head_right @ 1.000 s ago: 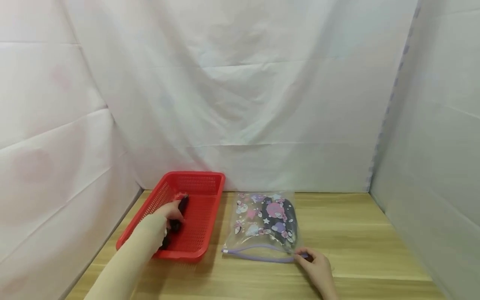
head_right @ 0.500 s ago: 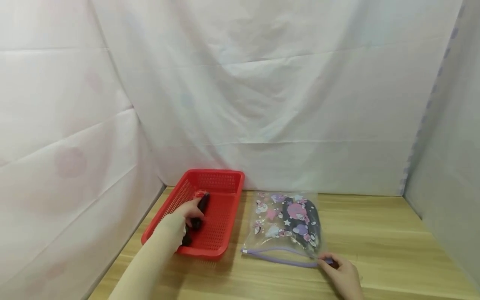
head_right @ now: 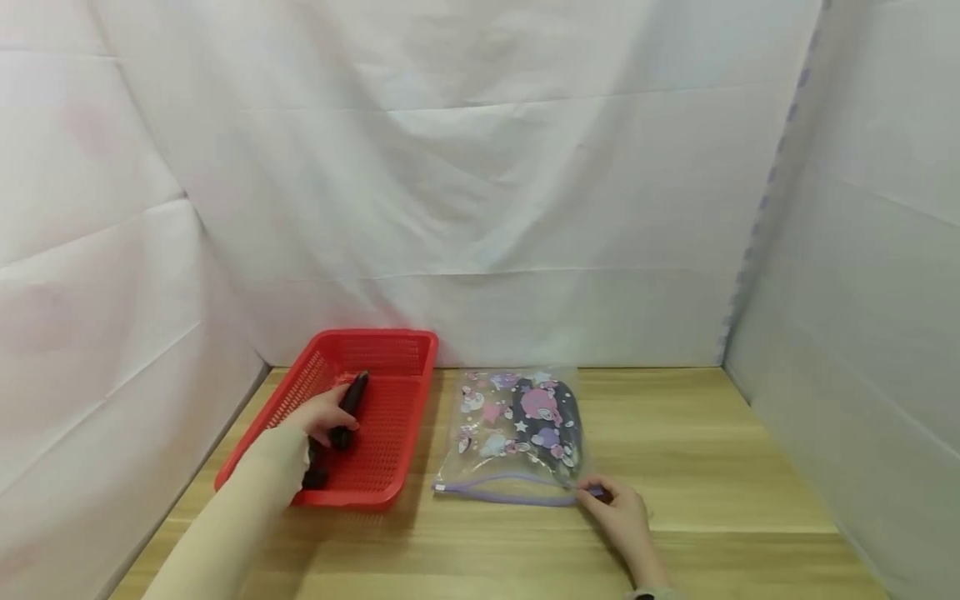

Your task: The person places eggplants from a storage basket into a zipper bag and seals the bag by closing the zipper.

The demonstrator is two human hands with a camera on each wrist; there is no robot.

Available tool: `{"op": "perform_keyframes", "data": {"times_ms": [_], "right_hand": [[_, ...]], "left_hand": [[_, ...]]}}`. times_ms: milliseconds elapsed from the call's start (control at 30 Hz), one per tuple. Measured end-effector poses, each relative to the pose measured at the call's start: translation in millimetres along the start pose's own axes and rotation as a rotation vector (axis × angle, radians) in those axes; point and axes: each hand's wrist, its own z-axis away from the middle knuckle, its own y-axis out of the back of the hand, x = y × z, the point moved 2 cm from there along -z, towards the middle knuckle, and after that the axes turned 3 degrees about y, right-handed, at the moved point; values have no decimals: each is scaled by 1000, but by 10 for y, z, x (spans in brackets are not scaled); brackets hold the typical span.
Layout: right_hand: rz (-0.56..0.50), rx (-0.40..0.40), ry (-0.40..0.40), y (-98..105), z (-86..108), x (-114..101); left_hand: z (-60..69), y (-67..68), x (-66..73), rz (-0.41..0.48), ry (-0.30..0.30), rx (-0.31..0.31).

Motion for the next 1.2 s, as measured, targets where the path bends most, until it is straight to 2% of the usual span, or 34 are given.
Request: {"op": "perform_keyframes", "data": {"times_ms": [100, 333, 533, 700, 967, 1200], "right_hand": [[-1, -9, -14, -62, -10, -11], [5, 4, 0, -53, 32, -19], [6, -8, -22, -27, 12, -19], [6, 3, -16, -29, -24, -10], [-16, -9, -15, -60, -50, -12], [-24, -6, -13, -33, -14, 12]], "left_hand": [[50, 57, -50, 7, -5, -9], [68, 60, -48, -1, -53, -19], [87, 91, 89, -15, -105, -20], [138, 139, 196, -68, -149, -21], [295, 188, 289, -93, -173, -18], [384, 116, 378, -163, -235, -5]]}}
